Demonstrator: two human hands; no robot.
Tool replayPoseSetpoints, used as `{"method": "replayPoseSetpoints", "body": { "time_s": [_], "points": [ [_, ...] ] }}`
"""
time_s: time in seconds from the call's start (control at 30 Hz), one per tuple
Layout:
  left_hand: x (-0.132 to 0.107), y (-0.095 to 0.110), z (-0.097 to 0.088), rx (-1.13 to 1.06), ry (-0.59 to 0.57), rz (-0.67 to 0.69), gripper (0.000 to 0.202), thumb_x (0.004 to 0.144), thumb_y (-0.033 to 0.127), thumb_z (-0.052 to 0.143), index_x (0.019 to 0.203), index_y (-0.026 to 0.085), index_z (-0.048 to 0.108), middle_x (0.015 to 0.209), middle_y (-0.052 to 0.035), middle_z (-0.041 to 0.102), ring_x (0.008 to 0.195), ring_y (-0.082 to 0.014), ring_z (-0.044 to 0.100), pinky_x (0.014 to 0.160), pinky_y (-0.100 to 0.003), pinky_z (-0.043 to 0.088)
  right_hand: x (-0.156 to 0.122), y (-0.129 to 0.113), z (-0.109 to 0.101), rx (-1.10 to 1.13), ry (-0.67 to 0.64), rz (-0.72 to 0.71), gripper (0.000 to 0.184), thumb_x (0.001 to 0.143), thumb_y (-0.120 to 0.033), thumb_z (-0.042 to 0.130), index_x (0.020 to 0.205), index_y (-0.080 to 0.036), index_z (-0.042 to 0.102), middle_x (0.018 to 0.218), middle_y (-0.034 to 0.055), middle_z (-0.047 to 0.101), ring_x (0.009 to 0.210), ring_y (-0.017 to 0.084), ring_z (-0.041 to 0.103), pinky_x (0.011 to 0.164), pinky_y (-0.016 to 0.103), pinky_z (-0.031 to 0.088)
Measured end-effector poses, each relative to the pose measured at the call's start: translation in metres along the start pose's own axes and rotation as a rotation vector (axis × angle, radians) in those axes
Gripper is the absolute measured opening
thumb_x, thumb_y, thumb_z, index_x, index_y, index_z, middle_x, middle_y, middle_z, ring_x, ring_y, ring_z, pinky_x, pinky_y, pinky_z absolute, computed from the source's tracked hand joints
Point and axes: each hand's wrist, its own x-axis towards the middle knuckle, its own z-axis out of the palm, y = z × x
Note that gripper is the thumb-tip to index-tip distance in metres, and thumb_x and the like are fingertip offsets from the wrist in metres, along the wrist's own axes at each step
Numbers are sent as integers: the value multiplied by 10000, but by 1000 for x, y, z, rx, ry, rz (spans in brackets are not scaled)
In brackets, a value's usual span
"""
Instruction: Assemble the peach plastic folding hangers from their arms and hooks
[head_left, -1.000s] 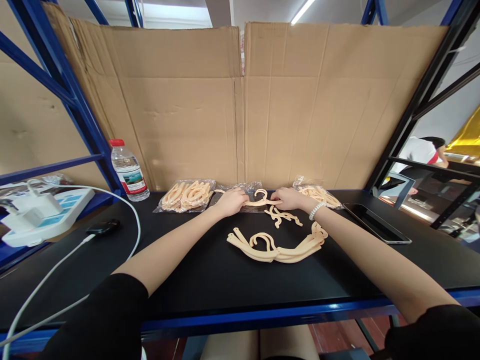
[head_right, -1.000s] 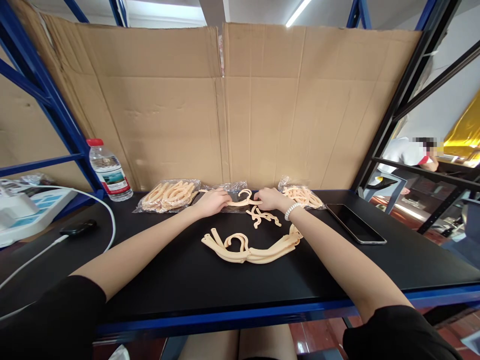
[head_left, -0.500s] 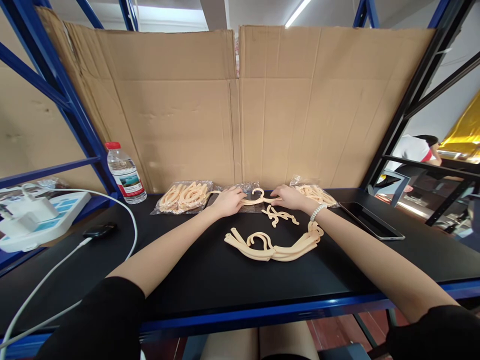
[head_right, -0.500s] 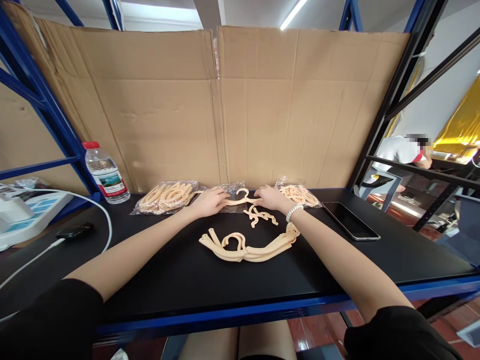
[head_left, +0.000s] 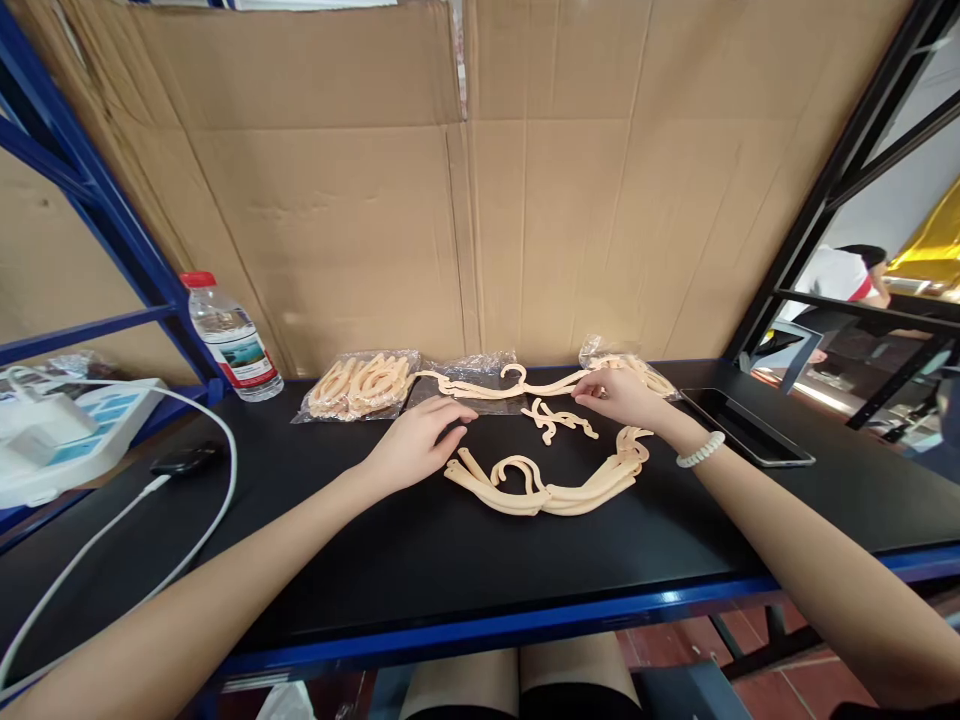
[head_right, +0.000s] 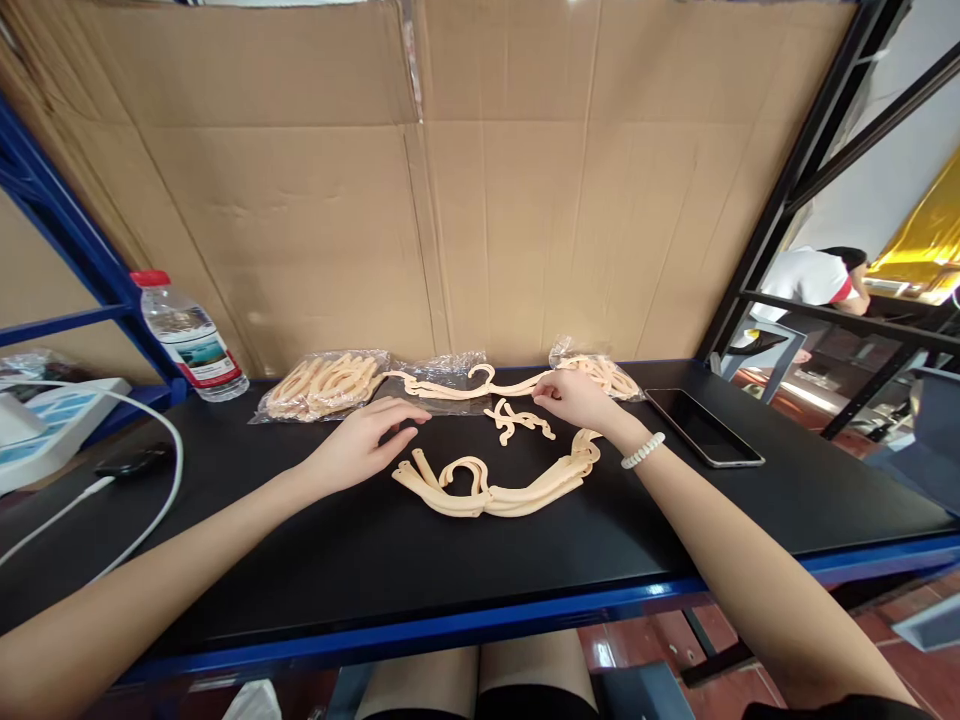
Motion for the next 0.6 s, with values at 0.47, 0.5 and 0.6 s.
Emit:
{"method": "replayPoseSetpoints", "body": {
  "time_s": [0.47, 0.5, 0.6],
  "points": [
    [-9, 34, -4, -158, -301, 228, 262, 855, 310, 669, 1102, 231, 631, 1117, -68, 646, 1071, -220, 559, 954, -360, 398, -37, -40, -25, 118, -594, -222, 337, 625, -333, 814, 904, -204, 677, 934, 30, 622, 841, 191, 562, 708, 273, 435],
    [-10, 36, -2, -151, -288, 244, 242, 874, 291, 644, 1103, 219, 620, 1078, -70, 660, 1048, -217, 567, 955, -364, 395, -38, -45, -23, 105, -597, -220, 267, 638, -272, 799, 866, -211, 673, 916, 22, 622, 852, 191, 561, 702, 268, 427],
    [-11, 36, 5, -150, -261, 286, 164, 925, 227, 555, 1082, 205, 595, 1009, -60, 681, 1003, -201, 584, 989, -376, 373, -39, -54, -17, 82, -600, -166, 165, 655, -115, 725, 763, -221, 658, 830, -4, 629, 830, 179, 570, 674, 252, 412]
  ]
}}
